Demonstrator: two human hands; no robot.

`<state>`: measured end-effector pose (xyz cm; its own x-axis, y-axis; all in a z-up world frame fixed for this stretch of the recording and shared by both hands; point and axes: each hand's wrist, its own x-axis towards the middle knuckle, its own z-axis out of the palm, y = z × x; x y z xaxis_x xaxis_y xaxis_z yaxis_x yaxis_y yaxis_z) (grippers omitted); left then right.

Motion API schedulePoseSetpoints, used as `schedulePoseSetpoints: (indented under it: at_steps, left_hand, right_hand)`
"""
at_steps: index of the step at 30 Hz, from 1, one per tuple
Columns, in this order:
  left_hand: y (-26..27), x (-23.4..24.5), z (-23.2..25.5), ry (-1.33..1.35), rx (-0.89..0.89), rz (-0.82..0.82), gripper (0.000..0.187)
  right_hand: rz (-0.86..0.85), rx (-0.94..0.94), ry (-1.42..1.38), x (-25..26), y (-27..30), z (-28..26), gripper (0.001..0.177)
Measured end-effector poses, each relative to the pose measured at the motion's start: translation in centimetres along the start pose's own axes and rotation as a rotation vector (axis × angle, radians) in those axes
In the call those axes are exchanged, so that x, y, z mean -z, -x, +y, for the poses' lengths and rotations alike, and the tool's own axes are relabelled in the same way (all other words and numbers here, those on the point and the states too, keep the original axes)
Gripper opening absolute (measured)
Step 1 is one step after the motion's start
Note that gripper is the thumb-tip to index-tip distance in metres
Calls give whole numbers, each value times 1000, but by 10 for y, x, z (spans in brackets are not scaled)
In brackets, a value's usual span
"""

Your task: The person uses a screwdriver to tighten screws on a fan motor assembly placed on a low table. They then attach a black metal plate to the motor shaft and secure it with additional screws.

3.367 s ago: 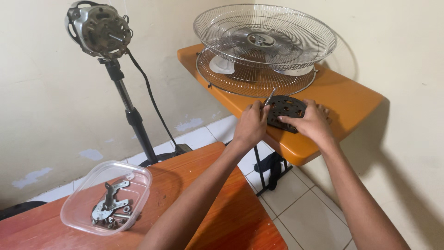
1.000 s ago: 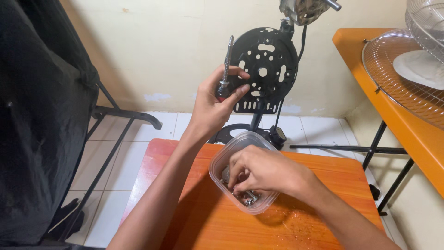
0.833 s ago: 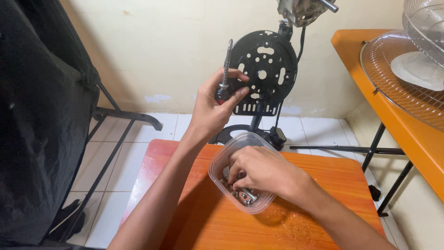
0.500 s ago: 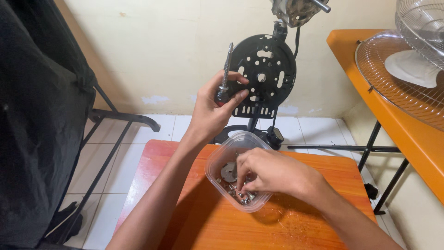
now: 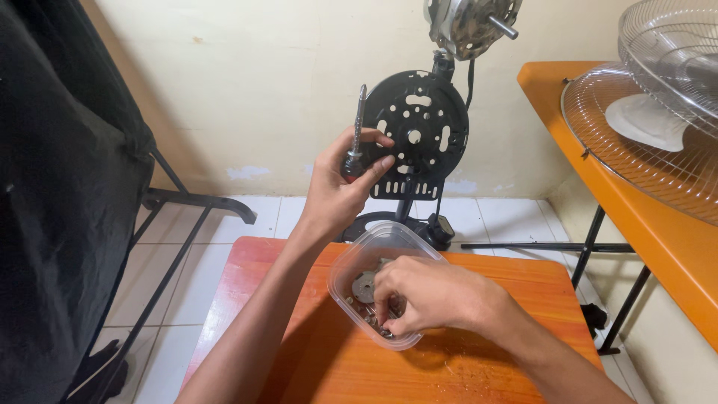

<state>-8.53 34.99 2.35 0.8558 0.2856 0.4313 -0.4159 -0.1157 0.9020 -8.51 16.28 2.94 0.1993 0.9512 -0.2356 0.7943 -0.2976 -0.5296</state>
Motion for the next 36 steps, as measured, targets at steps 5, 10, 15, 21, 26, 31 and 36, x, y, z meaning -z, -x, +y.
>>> schedulePoseSetpoints:
  at_steps: [5, 10, 15, 21, 26, 31, 36]
  left_hand:
    - [1, 1, 3, -45, -47, 10, 25]
    - [-2, 0, -4, -14, -180, -11, 27]
    - [-2, -2, -8, 29, -175, -21, 26]
    - [-3, -1, -9, -55, -253, -11, 23]
    - [-2, 0, -8, -53, -179, -16, 25]
    - [-1, -1, 0, -4, -56, -18, 25]
    - [-1, -4, 5, 46, -158, -60, 22]
  right_hand:
    - [23, 41, -211, 6, 4, 1, 14]
    - [-3, 21, -357, 10, 8, 2, 14]
    - [-23, 81, -477, 17, 9, -2, 10]
    - [3, 229, -443, 43, 13, -10, 22]
    - [292, 325, -536, 86, 22, 4, 21]
    - [819, 362, -622, 112, 33, 31, 20]
    - [1070, 297, -639, 115, 33, 53, 18]
